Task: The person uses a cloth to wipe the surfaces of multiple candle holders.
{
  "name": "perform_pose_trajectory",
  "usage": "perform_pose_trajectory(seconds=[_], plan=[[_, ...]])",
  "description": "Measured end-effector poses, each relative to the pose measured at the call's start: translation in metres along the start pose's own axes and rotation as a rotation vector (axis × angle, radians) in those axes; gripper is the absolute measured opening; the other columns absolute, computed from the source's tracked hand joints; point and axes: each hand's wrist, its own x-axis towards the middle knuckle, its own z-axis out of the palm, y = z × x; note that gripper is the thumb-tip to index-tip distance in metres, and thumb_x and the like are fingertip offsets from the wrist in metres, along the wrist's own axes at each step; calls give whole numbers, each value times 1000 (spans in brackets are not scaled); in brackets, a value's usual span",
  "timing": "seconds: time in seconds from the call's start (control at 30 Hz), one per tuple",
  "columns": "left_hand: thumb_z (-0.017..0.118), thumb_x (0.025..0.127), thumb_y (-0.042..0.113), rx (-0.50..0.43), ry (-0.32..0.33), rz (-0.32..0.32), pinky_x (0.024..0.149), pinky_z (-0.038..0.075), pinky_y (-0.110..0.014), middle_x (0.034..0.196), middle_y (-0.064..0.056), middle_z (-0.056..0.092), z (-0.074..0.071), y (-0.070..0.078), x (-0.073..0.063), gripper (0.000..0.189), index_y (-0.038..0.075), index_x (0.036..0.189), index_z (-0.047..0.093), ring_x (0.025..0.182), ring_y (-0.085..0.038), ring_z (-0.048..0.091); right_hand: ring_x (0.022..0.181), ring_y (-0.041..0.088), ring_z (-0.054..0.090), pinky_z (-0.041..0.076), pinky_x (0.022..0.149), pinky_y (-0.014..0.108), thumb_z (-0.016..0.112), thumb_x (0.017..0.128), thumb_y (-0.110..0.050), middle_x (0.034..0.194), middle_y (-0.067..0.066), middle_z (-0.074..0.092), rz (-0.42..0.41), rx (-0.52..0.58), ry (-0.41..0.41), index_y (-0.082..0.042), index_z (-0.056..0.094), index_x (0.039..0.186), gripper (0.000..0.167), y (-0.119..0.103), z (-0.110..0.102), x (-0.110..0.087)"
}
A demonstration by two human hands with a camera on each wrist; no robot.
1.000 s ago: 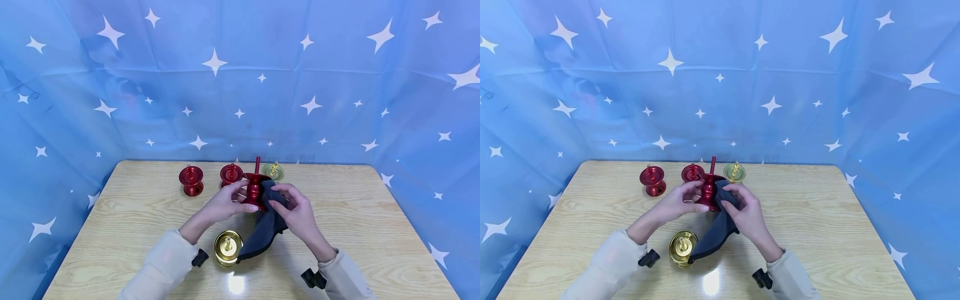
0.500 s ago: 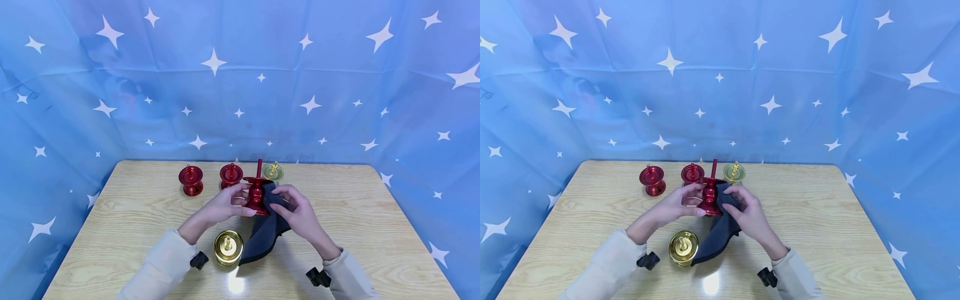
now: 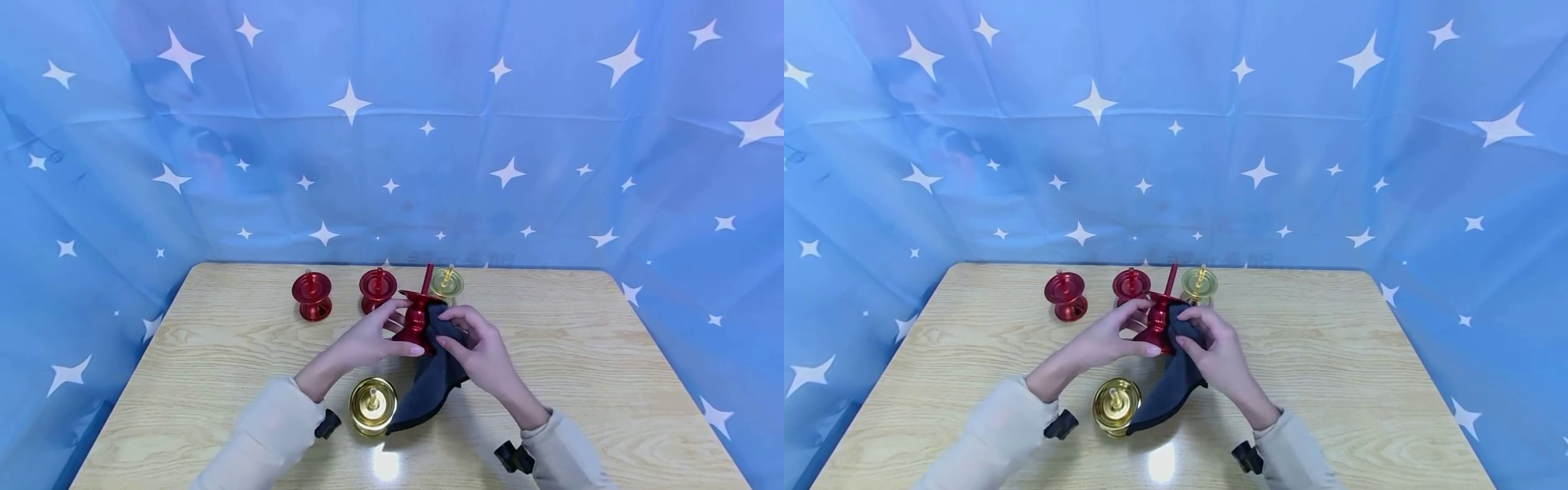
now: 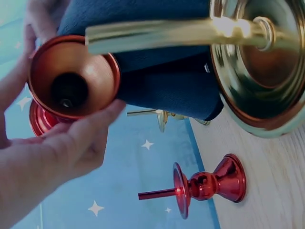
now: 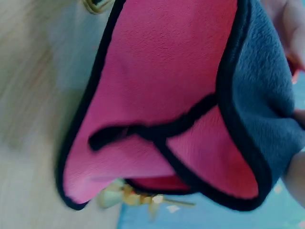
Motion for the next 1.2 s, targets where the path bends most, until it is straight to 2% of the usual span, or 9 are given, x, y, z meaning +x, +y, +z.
perform_pose_trajectory(seconds=[0.13,0.23,0.43,0.6,0.77,0.87,0.97,1.07,1.2], plan=[[76,75,18,57,29,37,79,49,-32,108,-11,57,1,1,3,68,1,131,42,99,-24,54,87,18,57,50,72,19,65,73,18,99,14,59,-166,-108,-10,1,57,102,34,-10,6,5],[76,75,10,-19,6,60,79,50,-30,106,-12,57,-3,2,3,65,-2,130,42,97,-24,54,93,19,55,49,74,18,65,71,20,101,13,59,-255,-143,-5,0,58,100,36,-16,7,8],[69,79,2,-216,-78,71,91,44,-35,116,-15,53,-11,2,-1,66,-3,135,35,106,-25,51,89,11,56,49,75,18,58,71,27,99,18,55,-185,27,9,5,55,101,37,-12,-1,7],[68,82,6,-335,-146,69,99,37,-37,127,-18,45,-13,3,-5,69,0,139,30,117,-28,45,88,10,56,49,73,18,58,74,25,101,17,55,-104,37,9,5,53,102,34,-3,-6,2],[73,79,14,-255,-96,65,95,41,-36,125,-15,48,-6,5,-4,70,2,136,33,113,-27,48,87,9,56,49,72,17,57,74,25,100,20,54,-90,32,7,6,52,101,33,3,-5,1],[75,77,14,-150,-33,70,89,46,-35,117,-12,52,-2,5,-3,67,3,132,38,105,-24,52,90,10,56,48,75,17,57,72,26,100,20,55,-131,24,10,6,53,100,35,-1,-2,2],[76,75,10,-123,-21,104,84,48,-34,110,-12,55,-2,4,-1,67,1,130,39,99,-22,53,93,13,55,49,76,18,58,71,27,100,20,55,-194,5,9,4,55,99,36,-9,1,4],[75,74,4,-166,-38,119,84,49,-34,107,-13,55,-4,3,-1,66,-2,130,39,96,-21,54,100,16,53,48,79,19,59,71,27,102,19,55,-239,-8,2,4,56,99,36,-16,1,5],[71,74,-6,-294,-81,121,91,45,-37,114,-18,53,-9,3,-3,70,-5,133,34,102,-25,53,97,12,53,48,77,17,57,71,28,102,19,54,-222,16,-4,5,55,99,36,-15,-3,4]])
